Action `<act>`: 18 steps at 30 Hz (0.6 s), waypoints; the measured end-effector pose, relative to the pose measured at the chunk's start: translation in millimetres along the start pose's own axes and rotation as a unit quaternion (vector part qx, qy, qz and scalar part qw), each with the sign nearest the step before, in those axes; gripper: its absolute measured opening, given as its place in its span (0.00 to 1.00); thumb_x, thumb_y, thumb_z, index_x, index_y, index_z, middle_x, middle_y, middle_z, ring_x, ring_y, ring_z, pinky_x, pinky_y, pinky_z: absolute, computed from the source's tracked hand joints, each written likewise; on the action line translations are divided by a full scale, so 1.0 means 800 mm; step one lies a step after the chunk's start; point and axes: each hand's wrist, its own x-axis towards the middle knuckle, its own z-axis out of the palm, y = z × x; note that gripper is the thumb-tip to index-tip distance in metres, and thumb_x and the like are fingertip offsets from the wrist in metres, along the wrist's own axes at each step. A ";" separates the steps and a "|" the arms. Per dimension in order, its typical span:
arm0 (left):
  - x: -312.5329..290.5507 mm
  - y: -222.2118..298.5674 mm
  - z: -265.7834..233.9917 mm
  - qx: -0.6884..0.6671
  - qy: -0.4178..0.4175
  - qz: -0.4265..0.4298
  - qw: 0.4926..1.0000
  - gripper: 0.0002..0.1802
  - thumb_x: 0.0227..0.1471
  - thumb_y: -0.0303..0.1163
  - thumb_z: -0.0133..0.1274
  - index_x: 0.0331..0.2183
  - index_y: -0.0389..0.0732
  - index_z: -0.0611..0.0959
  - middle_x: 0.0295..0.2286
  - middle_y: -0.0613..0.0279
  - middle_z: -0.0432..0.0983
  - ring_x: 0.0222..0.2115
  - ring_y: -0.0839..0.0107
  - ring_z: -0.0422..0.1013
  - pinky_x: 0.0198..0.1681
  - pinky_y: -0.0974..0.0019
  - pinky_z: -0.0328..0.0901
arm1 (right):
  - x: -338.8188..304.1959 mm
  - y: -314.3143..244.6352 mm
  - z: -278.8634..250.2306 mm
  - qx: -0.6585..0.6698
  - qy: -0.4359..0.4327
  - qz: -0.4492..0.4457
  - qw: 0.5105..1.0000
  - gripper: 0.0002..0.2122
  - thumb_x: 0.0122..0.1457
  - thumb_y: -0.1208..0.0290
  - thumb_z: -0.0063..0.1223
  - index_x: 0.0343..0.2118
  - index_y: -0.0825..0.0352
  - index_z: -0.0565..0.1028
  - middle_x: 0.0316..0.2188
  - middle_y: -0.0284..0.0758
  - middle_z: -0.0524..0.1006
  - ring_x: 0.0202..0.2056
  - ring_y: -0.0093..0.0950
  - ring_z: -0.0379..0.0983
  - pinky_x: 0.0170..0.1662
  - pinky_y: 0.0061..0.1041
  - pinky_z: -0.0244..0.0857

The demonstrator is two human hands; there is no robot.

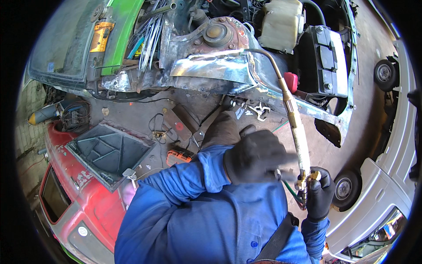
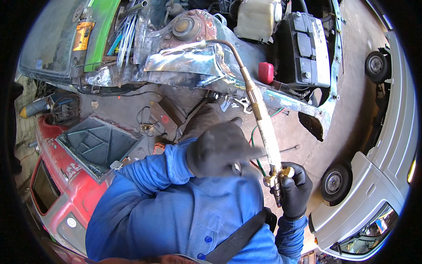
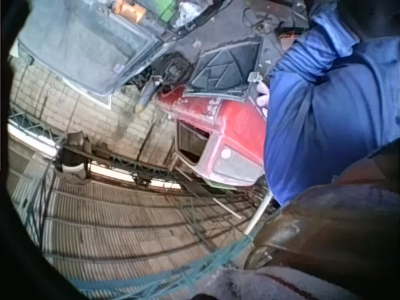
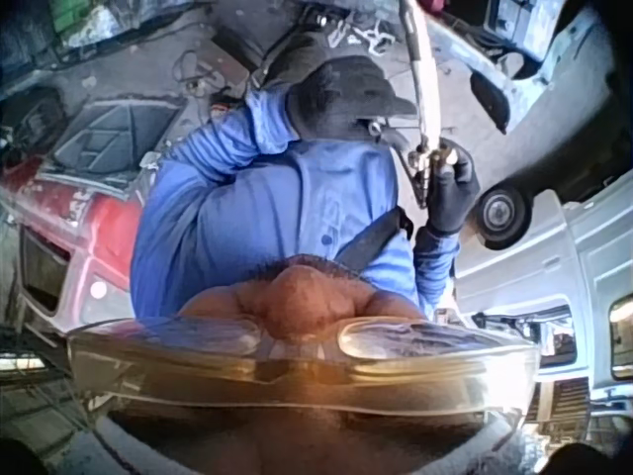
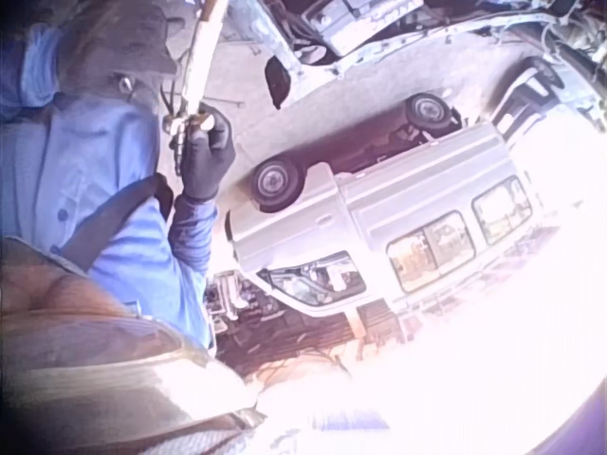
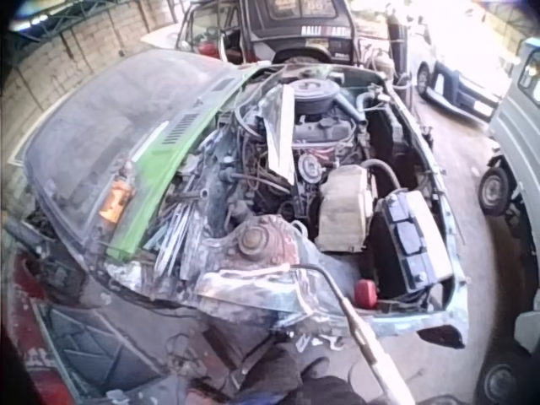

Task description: The person uses a hammer and chisel to chip away at a metal section of a car's front frame. They then use a blowtorch to heat the area and an angle grinder to smooth the metal surface.

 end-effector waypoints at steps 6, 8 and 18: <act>-0.002 0.022 0.040 0.011 -0.093 0.125 0.988 0.27 0.57 0.40 0.60 0.57 0.45 0.84 0.33 0.68 0.79 0.33 0.68 0.77 0.37 0.58 0.70 | -0.002 -0.004 -0.006 -0.024 0.020 -0.028 0.999 0.32 0.66 0.43 0.69 0.51 0.74 0.79 0.35 0.37 0.84 0.28 0.22 0.81 0.31 0.22 0.76; -0.003 0.022 0.045 0.035 -0.087 0.144 0.985 0.27 0.57 0.40 0.60 0.57 0.44 0.84 0.34 0.68 0.79 0.33 0.68 0.77 0.37 0.59 0.70 | -0.004 -0.005 -0.008 -0.020 0.014 -0.020 1.000 0.33 0.65 0.42 0.69 0.51 0.74 0.79 0.35 0.37 0.84 0.29 0.22 0.81 0.32 0.22 0.76; -0.007 0.035 0.055 0.049 -0.090 0.158 0.982 0.27 0.56 0.38 0.59 0.57 0.44 0.83 0.34 0.67 0.80 0.34 0.68 0.78 0.38 0.58 0.71 | -0.015 0.005 -0.015 -0.029 0.014 -0.024 0.999 0.34 0.64 0.41 0.69 0.51 0.75 0.79 0.35 0.37 0.83 0.28 0.23 0.81 0.30 0.23 0.76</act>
